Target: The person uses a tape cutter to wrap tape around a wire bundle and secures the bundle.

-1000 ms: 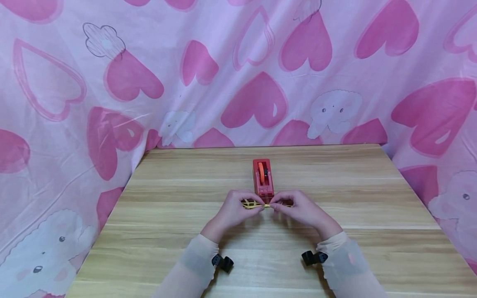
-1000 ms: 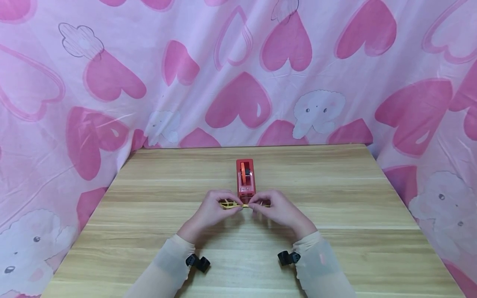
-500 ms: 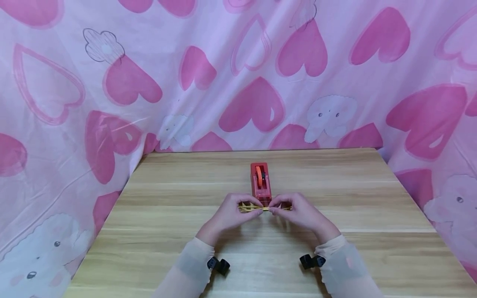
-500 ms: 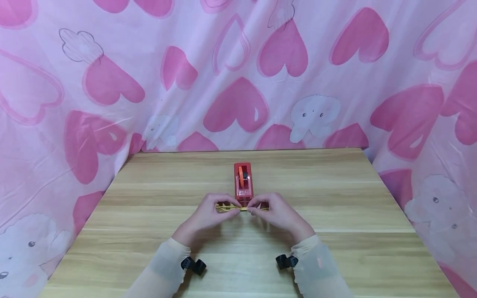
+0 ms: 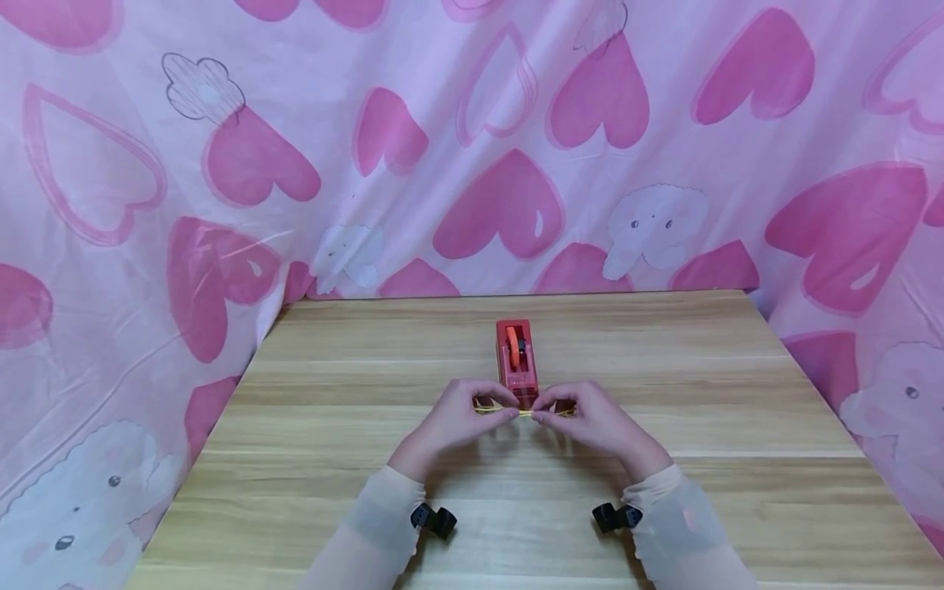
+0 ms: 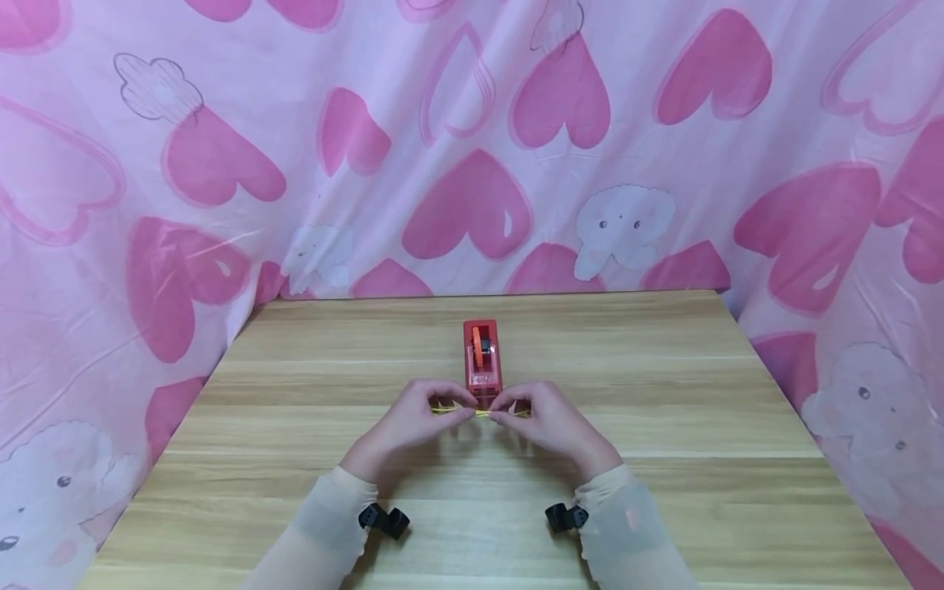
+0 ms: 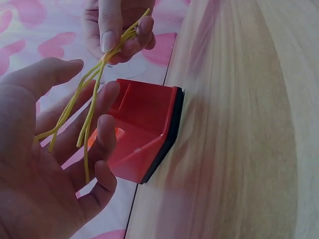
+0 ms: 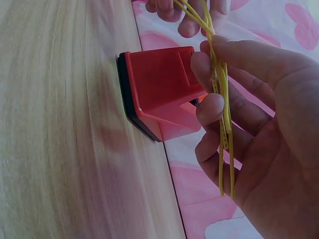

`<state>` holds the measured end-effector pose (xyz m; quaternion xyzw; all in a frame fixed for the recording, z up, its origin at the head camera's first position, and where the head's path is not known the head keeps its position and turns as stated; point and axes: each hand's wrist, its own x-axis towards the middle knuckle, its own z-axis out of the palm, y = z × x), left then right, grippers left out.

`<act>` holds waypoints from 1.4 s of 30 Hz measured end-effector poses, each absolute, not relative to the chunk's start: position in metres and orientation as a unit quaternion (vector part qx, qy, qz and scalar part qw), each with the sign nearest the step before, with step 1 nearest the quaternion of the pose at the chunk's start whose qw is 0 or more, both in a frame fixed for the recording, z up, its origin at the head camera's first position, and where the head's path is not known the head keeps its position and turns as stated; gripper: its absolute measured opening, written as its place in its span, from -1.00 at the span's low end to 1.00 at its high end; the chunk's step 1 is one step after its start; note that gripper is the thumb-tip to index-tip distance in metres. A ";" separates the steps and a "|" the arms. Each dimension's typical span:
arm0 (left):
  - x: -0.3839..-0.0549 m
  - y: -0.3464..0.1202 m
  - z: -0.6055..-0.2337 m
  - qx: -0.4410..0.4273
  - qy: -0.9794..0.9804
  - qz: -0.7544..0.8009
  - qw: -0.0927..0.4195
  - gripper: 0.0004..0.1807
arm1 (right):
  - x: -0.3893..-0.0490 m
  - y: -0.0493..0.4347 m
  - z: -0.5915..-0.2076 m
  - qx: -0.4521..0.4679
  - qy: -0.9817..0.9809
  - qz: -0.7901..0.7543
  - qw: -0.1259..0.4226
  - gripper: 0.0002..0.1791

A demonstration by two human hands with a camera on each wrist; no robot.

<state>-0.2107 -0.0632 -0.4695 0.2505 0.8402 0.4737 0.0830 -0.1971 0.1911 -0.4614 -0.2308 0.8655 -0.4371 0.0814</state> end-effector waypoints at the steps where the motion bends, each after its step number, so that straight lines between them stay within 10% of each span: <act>1: -0.210 -0.063 -0.470 0.249 0.839 0.476 0.086 -0.87 | -0.197 0.191 -0.462 -0.231 0.866 -0.436 0.078 -0.88; 42: -0.206 -0.059 -0.469 0.275 0.882 0.381 -0.003 -0.90 | -0.198 0.185 -0.456 -0.236 0.882 -0.402 0.067 -0.87</act>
